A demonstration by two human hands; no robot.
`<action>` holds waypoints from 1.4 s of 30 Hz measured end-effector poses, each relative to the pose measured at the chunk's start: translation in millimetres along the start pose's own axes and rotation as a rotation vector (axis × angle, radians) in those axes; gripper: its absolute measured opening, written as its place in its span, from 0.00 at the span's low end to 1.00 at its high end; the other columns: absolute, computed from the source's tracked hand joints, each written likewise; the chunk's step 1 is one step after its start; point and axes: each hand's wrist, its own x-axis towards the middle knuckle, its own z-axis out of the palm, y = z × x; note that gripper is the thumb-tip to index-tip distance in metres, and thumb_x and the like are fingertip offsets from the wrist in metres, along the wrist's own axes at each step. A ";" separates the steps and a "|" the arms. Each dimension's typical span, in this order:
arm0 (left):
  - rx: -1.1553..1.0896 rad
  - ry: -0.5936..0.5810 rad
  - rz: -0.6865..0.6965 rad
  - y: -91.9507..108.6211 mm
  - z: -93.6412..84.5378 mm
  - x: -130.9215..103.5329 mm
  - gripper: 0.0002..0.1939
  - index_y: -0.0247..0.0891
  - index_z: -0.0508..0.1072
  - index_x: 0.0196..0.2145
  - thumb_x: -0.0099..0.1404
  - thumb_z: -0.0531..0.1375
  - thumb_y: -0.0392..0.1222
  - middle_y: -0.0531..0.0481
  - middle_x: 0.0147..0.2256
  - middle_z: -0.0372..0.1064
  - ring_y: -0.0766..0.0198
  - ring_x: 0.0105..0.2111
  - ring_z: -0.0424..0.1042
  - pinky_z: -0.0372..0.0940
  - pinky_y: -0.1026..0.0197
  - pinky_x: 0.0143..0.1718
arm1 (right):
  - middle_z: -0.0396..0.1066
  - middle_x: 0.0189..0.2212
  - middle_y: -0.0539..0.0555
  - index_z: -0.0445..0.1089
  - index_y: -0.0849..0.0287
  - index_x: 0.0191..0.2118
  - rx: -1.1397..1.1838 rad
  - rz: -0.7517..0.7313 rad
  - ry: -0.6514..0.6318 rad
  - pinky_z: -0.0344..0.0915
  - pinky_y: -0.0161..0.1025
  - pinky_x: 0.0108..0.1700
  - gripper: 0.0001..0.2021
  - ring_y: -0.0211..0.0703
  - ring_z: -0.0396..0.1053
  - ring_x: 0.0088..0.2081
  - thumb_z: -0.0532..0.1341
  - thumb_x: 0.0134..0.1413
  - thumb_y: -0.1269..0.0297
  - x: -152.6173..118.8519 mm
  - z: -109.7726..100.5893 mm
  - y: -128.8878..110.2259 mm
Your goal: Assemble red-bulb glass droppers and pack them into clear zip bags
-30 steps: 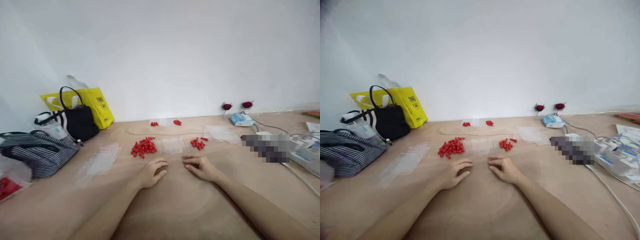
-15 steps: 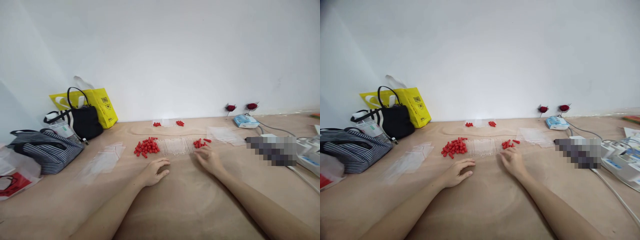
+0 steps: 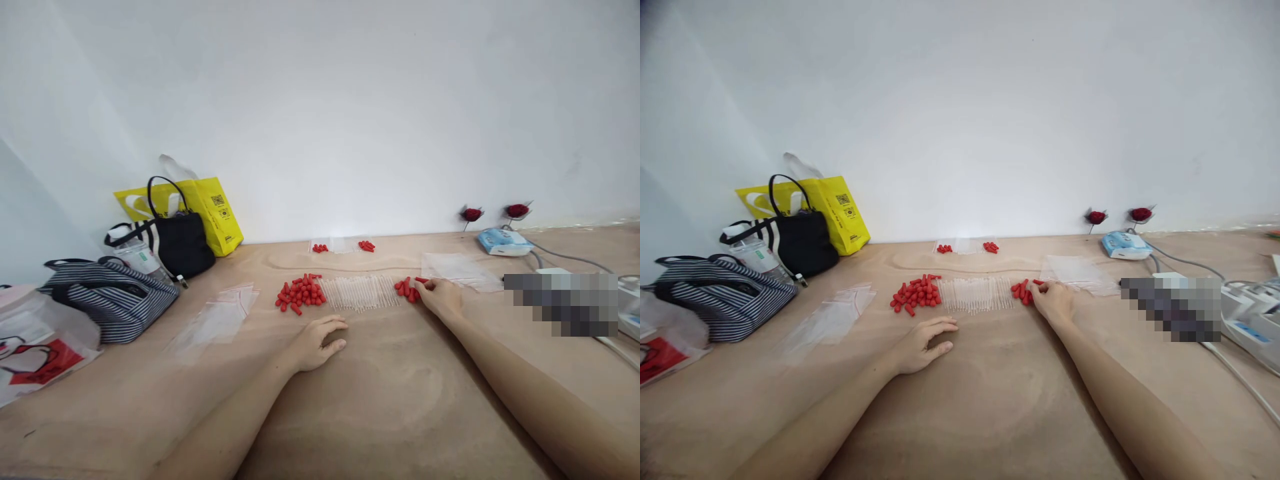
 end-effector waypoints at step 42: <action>-0.003 0.006 0.002 0.2 -1.0 -0.8 0.15 0.40 0.67 0.46 0.61 0.54 0.43 0.46 0.51 0.62 0.59 0.51 0.62 0.56 0.55 0.52 | 0.71 0.30 0.58 0.72 0.55 0.26 -0.103 -0.104 -0.325 0.62 0.46 0.33 0.16 0.54 0.68 0.37 0.54 0.44 0.49 -32.0 -11.9 -48.8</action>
